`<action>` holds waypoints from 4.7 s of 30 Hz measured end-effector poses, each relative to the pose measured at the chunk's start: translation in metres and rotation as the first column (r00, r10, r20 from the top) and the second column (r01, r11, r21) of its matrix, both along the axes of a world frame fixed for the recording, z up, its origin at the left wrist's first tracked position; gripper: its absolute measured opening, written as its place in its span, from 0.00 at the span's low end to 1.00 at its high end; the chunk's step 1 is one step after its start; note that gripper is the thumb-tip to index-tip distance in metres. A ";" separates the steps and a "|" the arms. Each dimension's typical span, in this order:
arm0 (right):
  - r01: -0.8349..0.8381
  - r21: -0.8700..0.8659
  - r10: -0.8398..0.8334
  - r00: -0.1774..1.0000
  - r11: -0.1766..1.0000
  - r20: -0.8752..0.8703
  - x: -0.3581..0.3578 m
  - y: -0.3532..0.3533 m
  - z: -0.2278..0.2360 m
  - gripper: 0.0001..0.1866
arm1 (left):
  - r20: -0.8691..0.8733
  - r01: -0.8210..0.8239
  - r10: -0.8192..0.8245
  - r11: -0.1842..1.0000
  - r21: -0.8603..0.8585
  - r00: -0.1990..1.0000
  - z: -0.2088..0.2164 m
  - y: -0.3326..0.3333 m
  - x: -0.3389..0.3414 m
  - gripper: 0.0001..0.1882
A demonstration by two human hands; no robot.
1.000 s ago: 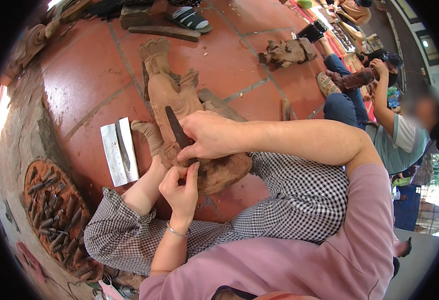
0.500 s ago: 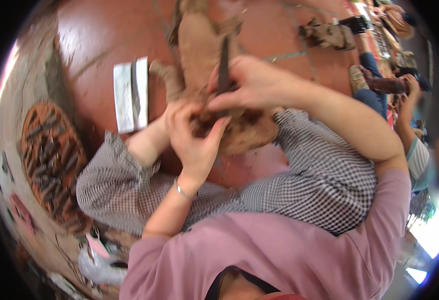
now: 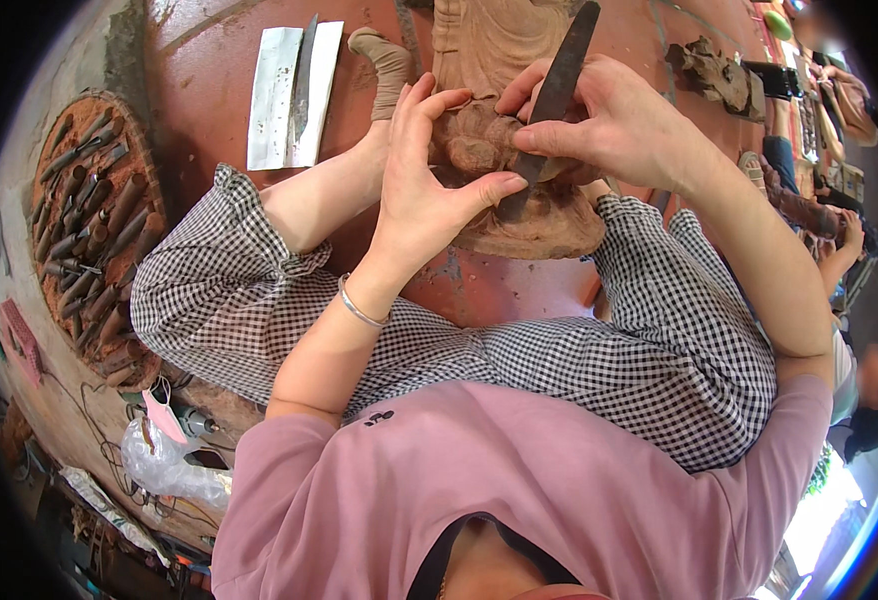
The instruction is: The person sits on the floor and uses a metal carving tool to shape and smooth a clay sculpture. They hold the sculpture with one hand and carefully carve details with the other, occasionally rotating the piece to access different areas.
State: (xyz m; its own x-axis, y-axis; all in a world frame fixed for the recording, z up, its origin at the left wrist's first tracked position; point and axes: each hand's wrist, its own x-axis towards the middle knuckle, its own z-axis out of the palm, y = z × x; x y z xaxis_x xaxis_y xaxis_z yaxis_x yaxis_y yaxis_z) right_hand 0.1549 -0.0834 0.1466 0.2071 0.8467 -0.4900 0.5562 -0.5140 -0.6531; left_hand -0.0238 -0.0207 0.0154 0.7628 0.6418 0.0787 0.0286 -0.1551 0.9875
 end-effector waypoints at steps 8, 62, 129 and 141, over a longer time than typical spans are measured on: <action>0.030 0.104 -0.028 0.999 0.994 -0.014 -0.005 -0.006 -0.005 0.17 | 0.022 -0.007 0.005 0.998 0.068 1.000 -0.004 0.001 0.000 0.42; 0.607 0.150 -0.499 0.749 0.780 -0.436 0.031 -0.085 0.003 0.09 | -0.089 0.105 -0.087 0.968 0.229 0.992 -0.001 -0.002 0.000 0.51; 0.416 0.336 -0.254 0.865 0.845 -0.433 0.020 -0.115 0.000 0.11 | -0.145 -0.031 0.165 0.758 0.651 0.976 0.023 -0.035 0.033 0.28; 0.473 0.227 -0.354 0.837 0.851 -0.418 0.022 -0.110 0.008 0.07 | -0.089 -0.116 0.212 0.788 0.605 0.973 0.019 -0.041 0.034 0.22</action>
